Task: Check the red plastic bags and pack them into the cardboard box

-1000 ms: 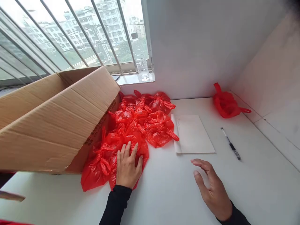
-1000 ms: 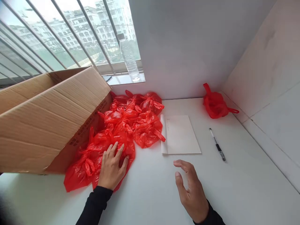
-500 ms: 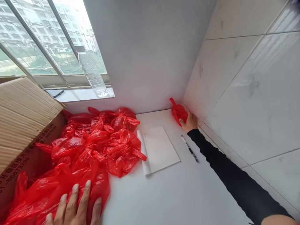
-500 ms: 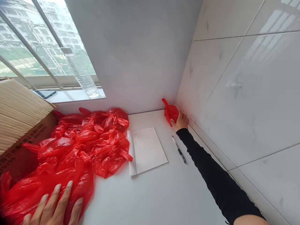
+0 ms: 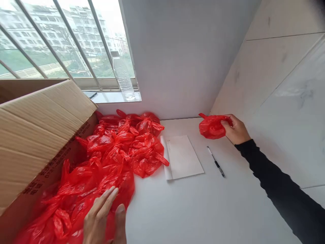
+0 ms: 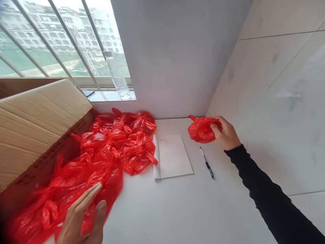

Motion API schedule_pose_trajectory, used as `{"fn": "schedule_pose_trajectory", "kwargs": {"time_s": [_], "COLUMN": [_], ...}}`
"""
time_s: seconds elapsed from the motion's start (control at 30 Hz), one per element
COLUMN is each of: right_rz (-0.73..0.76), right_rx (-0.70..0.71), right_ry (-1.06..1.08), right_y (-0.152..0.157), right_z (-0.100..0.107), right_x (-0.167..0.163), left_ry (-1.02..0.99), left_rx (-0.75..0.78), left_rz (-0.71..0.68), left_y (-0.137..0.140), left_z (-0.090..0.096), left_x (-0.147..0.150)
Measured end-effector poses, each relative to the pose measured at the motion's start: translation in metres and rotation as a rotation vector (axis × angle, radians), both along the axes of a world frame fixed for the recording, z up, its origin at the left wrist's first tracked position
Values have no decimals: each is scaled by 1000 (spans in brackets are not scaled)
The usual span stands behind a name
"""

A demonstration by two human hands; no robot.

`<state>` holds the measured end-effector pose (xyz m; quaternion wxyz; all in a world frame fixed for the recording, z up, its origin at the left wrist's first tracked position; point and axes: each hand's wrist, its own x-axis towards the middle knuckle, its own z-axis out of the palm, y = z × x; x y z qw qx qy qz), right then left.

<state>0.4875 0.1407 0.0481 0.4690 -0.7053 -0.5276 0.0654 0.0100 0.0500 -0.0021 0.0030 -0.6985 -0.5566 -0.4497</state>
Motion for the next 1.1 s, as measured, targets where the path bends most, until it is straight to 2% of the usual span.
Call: {"fn": "schedule_pose_trajectory", "kwargs": {"time_s": [0.07,0.17,0.3,0.37,0.47,0.53,0.67,0.8,0.9,1.0,1.1], "right_rz": [135,379,767,841,808,774,768,758,672,563,565], "right_rx": [22,-42,-261,-355,-410,-389,-376,-328,-302,-357,-400], "right_ry": [51,141,306,326,306,285,149,0,15,67,120], "right_y": [-33,-79,-117,-125,-135,-143,-156,-155,-151,-152,-155], "right_z": [15,26,18,9,-2,-5,-4,-5,-5,-7,-9], "right_x": [-23,-59,-114,-137,-153,-155,-160,-166,-158,-147,-145], "left_ry": [-34,-70,-79,-90,-141,-190,-176,-140,-158,-171,-246], "left_rx": [-53,-136,-313,-427,-549,-554,-501,-378,-287,-275,-357], "left_rz": [-53,-131,-265,-359,-401,-364,-337,-353,-412,-518,-452], "left_y": [-14,-30,-47,-53,-61,-66,-72,-72,-70,-70,-71], "left_z": [16,24,18,13,5,3,8,18,19,20,23], "left_x": [18,37,54,59,60,58,58,58,46,27,18]}}
